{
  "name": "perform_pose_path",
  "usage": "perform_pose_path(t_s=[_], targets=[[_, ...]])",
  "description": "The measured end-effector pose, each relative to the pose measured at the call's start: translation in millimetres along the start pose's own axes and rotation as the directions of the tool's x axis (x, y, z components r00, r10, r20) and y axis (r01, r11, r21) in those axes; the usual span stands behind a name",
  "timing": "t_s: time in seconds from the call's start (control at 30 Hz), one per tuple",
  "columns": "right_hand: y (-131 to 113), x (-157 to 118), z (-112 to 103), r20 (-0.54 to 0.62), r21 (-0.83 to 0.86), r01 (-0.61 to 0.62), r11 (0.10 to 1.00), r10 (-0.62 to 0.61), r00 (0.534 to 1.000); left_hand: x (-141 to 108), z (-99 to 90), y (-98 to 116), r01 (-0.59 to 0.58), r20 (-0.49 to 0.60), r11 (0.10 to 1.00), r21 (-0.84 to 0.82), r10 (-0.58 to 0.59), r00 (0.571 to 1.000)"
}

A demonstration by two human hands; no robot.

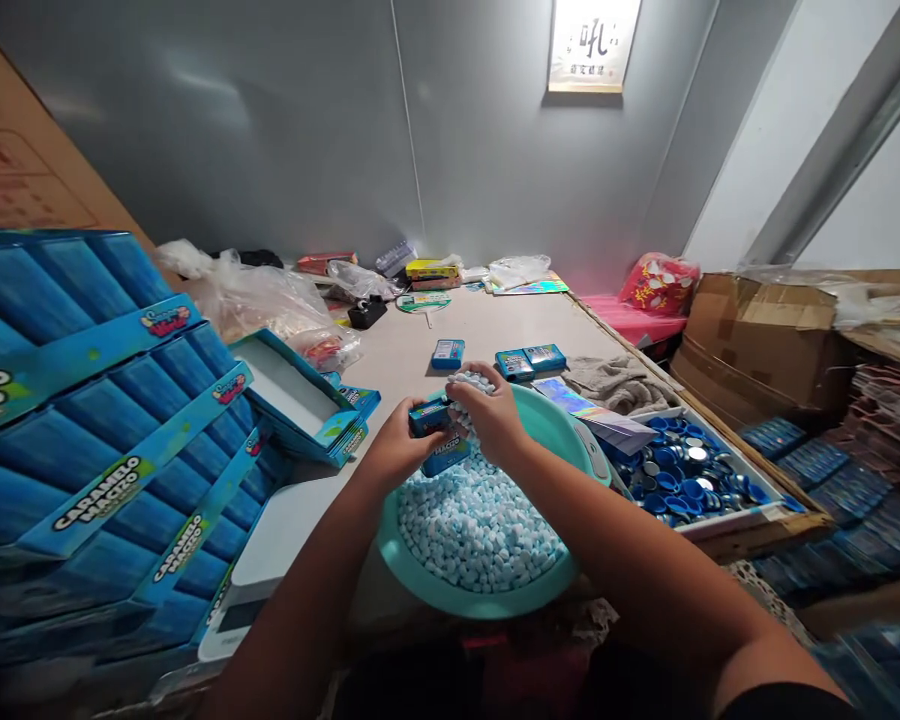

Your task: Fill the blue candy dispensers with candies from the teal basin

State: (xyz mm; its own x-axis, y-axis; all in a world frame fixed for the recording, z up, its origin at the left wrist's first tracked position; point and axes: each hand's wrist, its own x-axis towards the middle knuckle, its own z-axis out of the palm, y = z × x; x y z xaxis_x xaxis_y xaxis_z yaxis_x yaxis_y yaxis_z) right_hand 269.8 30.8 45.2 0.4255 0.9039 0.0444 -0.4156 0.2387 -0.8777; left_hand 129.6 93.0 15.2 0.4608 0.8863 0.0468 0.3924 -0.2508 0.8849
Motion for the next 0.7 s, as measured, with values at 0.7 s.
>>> perform_pose_path(t_s=[0.7], targets=[[-8,8,-21,0.019,0.132,0.053,0.99,-0.056,0.998,-12,3.0,10,-0.243,0.371,0.967,0.081,0.197,0.908]])
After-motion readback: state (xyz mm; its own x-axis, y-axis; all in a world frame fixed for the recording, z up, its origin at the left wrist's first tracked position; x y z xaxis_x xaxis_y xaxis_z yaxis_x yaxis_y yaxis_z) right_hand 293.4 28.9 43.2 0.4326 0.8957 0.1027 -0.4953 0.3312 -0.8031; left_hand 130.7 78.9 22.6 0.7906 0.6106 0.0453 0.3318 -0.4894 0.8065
